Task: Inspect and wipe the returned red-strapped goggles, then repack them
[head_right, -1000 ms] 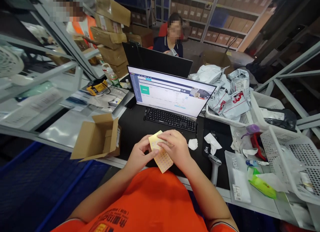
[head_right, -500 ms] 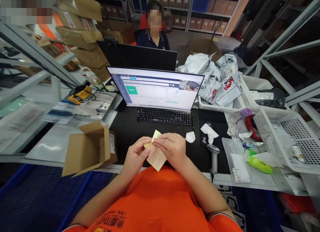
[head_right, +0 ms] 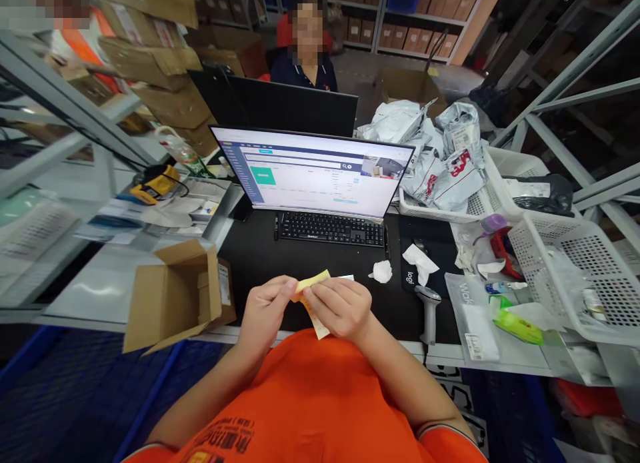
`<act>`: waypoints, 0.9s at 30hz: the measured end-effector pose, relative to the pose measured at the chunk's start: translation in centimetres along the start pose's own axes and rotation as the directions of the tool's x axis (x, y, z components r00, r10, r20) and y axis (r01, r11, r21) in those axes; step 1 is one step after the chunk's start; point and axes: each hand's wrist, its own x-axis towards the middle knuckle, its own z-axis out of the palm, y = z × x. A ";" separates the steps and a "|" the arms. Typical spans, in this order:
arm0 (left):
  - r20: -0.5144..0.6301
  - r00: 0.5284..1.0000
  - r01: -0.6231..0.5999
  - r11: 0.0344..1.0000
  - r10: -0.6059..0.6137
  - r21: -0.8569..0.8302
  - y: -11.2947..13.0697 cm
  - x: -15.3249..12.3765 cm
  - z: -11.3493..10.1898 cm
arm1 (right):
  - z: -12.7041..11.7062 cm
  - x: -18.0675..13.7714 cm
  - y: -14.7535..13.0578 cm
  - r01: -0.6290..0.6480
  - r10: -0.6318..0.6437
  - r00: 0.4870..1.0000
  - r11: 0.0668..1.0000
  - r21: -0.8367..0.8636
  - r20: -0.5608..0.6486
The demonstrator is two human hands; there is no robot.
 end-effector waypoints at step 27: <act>-0.612 0.750 0.201 0.968 -0.252 -0.152 -5.2 1.7 -7.5 | 0.0 -12.7 -1.9 -0.962 0.951 -0.098 -0.165 0.217 0.292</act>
